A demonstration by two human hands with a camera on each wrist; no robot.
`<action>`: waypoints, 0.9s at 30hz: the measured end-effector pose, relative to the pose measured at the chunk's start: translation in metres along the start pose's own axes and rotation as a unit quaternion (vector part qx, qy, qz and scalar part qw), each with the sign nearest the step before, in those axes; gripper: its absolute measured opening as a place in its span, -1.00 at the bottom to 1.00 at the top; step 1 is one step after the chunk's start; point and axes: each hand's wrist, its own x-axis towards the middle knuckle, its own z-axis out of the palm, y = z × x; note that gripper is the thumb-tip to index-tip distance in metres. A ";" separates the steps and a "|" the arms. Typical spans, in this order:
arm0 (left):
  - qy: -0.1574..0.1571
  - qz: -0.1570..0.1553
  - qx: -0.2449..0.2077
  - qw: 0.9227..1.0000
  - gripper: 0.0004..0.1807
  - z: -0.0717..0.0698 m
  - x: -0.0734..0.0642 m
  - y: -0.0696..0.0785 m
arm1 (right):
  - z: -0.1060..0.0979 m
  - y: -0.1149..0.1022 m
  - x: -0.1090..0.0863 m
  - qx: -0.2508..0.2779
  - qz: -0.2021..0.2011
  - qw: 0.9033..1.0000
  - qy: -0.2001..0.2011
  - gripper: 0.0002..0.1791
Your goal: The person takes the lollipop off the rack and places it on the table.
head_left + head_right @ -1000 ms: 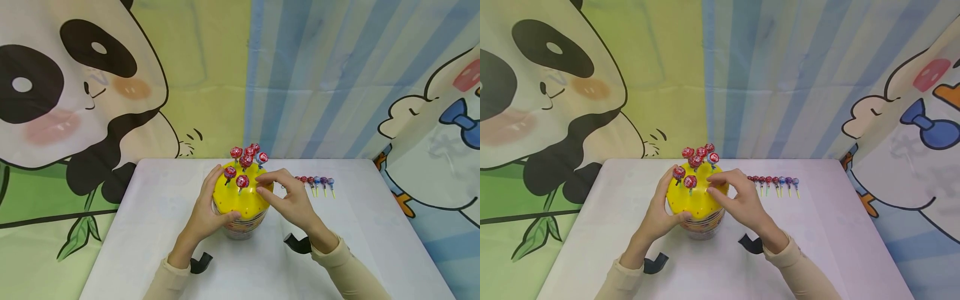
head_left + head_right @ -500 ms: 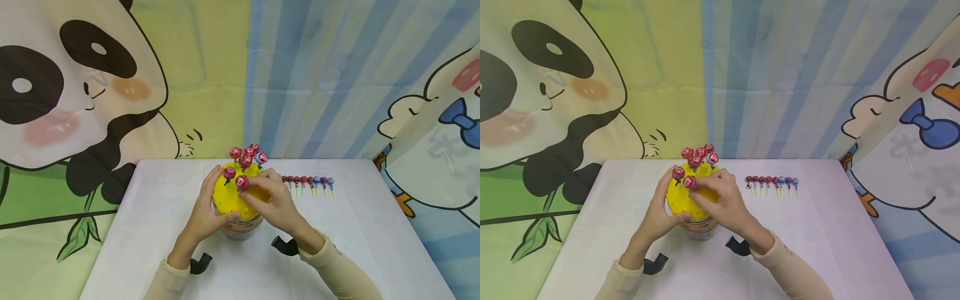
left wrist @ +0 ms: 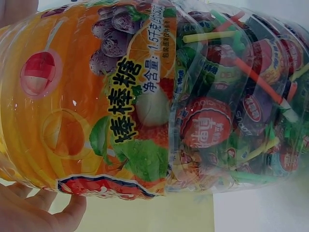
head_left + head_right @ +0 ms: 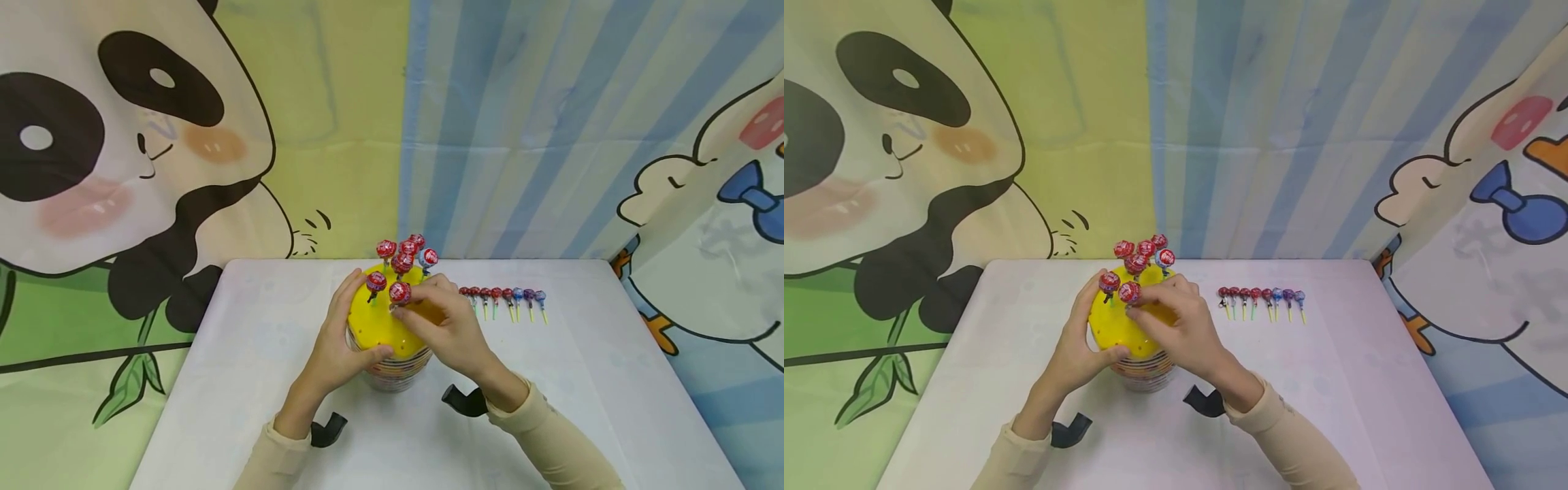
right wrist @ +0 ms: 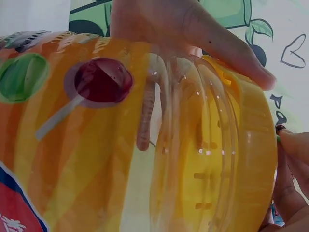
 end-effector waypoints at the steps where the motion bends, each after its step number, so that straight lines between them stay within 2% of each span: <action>1: -0.001 0.000 0.000 1.000 0.10 0.000 0.000 0.000 | -0.001 0.000 0.000 0.004 -0.001 1.000 0.004 -0.75; 4: -0.001 0.000 -0.002 1.000 0.11 0.000 0.001 0.001 | -0.008 -0.001 0.001 0.011 -0.004 1.000 0.019 -0.73; 9: 0.002 -0.001 -0.003 1.000 0.10 0.001 0.001 0.002 | -0.026 0.004 -0.004 -0.006 0.009 0.998 0.055 -0.73; 13: 0.003 -0.006 -0.002 1.000 0.10 0.000 0.000 0.003 | -0.048 0.017 -0.013 -0.023 0.031 0.996 0.081 -0.73; 16: 0.004 -0.007 -0.003 1.000 0.10 -0.001 0.000 0.004 | -0.069 0.032 -0.024 -0.058 0.054 0.992 0.100 -0.75; 18: 0.002 -0.008 -0.003 1.000 0.10 -0.001 0.000 0.004 | -0.084 0.043 -0.033 -0.092 0.084 0.985 0.117 -0.78; 22: 0.001 -0.011 -0.005 1.000 0.10 0.000 -0.001 0.003 | -0.114 0.067 -0.053 -0.150 0.153 0.966 0.143 -0.84; 27: 0.003 -0.009 -0.007 1.000 0.10 0.001 0.000 0.002 | -0.147 0.098 -0.076 -0.216 0.213 0.940 0.154 -0.81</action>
